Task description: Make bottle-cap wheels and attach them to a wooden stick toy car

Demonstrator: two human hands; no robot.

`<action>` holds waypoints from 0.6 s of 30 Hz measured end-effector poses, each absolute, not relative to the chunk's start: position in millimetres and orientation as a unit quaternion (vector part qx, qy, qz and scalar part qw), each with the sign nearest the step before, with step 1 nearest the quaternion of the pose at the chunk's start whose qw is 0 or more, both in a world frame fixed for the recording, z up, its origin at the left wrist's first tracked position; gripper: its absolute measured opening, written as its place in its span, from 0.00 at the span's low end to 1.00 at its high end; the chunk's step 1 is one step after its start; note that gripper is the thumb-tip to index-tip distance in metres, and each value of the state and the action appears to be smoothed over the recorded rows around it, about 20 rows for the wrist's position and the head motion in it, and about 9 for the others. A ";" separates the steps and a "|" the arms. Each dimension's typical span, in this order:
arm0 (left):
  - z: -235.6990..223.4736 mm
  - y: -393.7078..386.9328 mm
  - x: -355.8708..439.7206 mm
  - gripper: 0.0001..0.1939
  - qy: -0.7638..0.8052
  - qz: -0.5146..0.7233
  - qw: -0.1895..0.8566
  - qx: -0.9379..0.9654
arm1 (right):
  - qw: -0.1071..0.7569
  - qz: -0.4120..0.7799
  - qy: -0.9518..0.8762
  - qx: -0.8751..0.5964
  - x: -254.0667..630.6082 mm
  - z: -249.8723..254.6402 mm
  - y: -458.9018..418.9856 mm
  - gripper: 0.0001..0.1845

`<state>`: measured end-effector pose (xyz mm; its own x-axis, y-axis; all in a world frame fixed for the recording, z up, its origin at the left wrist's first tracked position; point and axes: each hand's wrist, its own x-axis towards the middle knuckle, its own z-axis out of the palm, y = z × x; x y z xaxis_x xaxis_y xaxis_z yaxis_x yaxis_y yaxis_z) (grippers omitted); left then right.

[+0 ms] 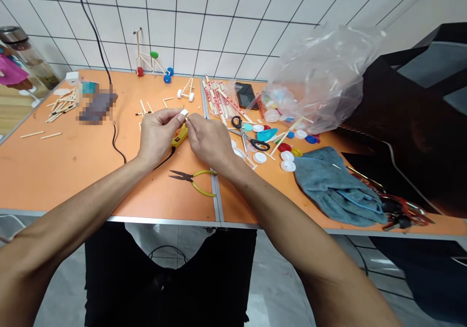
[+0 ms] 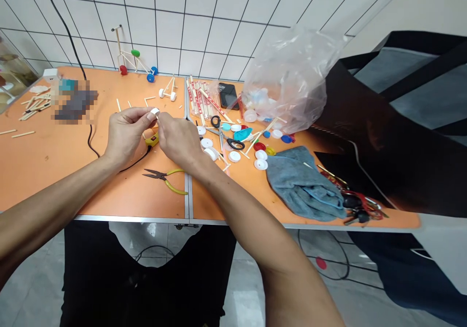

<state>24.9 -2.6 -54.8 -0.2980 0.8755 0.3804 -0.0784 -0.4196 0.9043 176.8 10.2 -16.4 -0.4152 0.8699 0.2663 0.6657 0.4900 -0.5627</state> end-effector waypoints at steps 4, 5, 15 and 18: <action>-53.8 -3.6 26.5 0.06 0.410 0.694 0.346 0.480 | 0.291 0.263 -0.800 -0.454 177.1 -16.2 10.7 0.11; -52.6 -4.4 27.1 0.06 0.409 0.695 0.345 0.481 | 0.306 0.352 -0.771 -0.433 177.4 -16.1 12.2 0.12; -49.8 -3.9 27.9 0.10 0.410 0.692 0.365 0.468 | 0.124 0.004 -0.862 -0.492 177.5 -6.4 3.9 0.21; -48.2 -3.9 27.2 0.11 0.401 0.693 0.369 0.473 | 0.106 -0.012 -0.860 -0.499 175.6 -0.8 1.0 0.22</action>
